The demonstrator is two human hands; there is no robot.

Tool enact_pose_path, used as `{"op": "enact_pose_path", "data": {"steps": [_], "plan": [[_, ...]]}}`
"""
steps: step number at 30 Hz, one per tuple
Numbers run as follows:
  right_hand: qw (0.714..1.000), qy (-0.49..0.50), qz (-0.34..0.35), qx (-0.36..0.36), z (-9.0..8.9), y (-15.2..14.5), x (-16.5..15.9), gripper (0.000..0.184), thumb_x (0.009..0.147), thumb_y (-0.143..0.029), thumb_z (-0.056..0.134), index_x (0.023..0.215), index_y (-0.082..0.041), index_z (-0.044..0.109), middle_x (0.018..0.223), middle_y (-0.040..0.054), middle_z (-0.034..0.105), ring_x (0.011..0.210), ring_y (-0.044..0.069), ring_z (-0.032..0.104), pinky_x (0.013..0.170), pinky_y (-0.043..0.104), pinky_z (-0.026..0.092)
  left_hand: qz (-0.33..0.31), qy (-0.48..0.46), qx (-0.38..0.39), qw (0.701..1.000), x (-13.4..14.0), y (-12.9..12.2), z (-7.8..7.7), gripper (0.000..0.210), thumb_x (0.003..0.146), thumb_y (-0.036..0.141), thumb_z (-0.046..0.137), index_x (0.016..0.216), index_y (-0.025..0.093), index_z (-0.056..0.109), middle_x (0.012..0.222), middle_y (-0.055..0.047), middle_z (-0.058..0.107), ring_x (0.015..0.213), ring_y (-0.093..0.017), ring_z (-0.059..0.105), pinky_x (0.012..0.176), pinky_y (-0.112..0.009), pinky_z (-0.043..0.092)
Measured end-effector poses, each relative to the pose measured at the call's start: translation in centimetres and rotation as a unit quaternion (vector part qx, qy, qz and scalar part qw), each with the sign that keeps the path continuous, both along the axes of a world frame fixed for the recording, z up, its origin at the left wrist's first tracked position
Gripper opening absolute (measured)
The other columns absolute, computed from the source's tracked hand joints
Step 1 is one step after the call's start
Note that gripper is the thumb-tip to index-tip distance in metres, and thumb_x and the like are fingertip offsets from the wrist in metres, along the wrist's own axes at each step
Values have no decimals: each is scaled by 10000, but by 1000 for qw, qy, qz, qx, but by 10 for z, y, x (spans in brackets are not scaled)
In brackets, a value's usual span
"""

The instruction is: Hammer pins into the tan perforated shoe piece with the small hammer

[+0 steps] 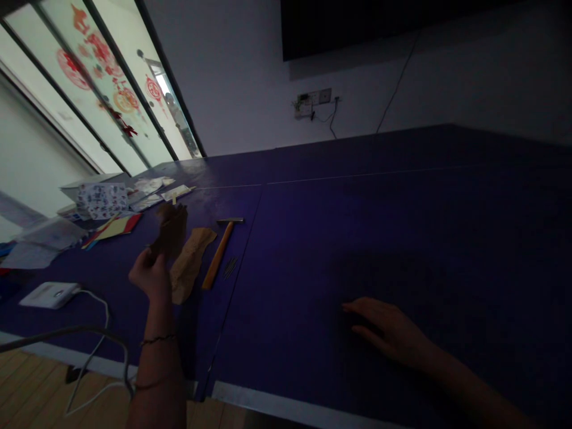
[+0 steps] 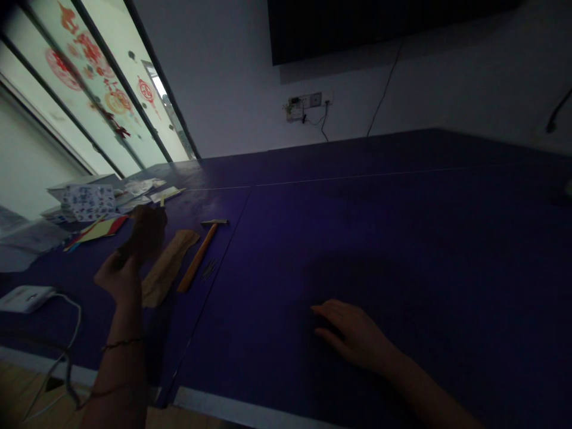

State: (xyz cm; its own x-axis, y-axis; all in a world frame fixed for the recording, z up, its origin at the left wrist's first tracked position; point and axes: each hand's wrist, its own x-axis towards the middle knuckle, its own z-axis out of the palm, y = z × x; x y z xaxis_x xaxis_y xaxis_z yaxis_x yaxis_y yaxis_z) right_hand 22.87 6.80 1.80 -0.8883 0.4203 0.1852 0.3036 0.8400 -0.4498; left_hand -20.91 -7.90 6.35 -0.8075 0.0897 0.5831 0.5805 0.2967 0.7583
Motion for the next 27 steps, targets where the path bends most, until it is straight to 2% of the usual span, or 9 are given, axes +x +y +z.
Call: {"op": "enact_pose_path", "data": {"steps": [2, 4, 6, 8, 12, 22, 27], "plan": [[1000, 0, -4, -2, 0, -1, 0, 297, 836, -328, 439, 1070, -181, 549, 1030, 102, 631, 952, 202, 583, 802, 372, 481, -16, 127, -95, 987, 10, 6, -1, 286, 741, 299, 489, 934, 141, 629, 970, -92, 656, 941, -238, 585, 831, -360, 443], [1000, 0, -5, -2, -1, -1, 0, 294, 839, -324, 434, 1073, -186, 546, 1029, 100, 633, 951, 202, 585, 800, 375, 482, -85, 212, -185, 956, 17, 12, -6, 254, 782, 284, 462, 918, 169, 643, 998, -96, 657, 1016, -227, 561, 907, -365, 391], [1000, -2, -4, 3, -3, 0, 0, 290, 845, -320, 424, 1075, -193, 545, 1034, 97, 633, 955, 202, 584, 803, 379, 481, -134, 253, -236, 929, 21, 18, -12, 247, 810, 281, 440, 905, 193, 650, 1011, -91, 656, 1061, -217, 537, 941, -370, 356], [1000, -5, -5, 10, -5, 0, 1, 290, 846, -321, 420, 1072, -190, 546, 1032, 97, 634, 951, 201, 586, 804, 380, 483, -149, 271, -259, 915, 23, 21, -16, 254, 826, 290, 424, 900, 207, 653, 1035, -85, 647, 1091, -215, 516, 952, -372, 334], [1000, -7, -4, 18, -7, 2, 2, 300, 845, -324, 421, 1077, -181, 545, 1030, 100, 635, 949, 202, 588, 803, 377, 485, -136, 288, -272, 908, 23, 21, -17, 273, 836, 304, 408, 899, 210, 657, 1038, -79, 646, 1090, -215, 516, 936, -361, 333], [1000, 7, -2, -2, -5, 2, 1, 279, 842, -322, 425, 1050, -202, 565, 990, 96, 646, 900, 202, 605, 769, 372, 495, -112, 286, -256, 917, 24, 17, -12, 288, 844, 300, 386, 913, 206, 649, 1019, -87, 653, 1064, -214, 536, 907, -370, 356], [1000, -3, -3, 0, -5, 3, 2, 285, 847, -328, 414, 1050, -196, 564, 986, 97, 647, 891, 198, 608, 762, 366, 499, -70, 266, -211, 938, 18, 13, -13, 283, 842, 268, 388, 941, 178, 637, 1038, -105, 642, 1070, -210, 530, 916, -357, 358]]}}
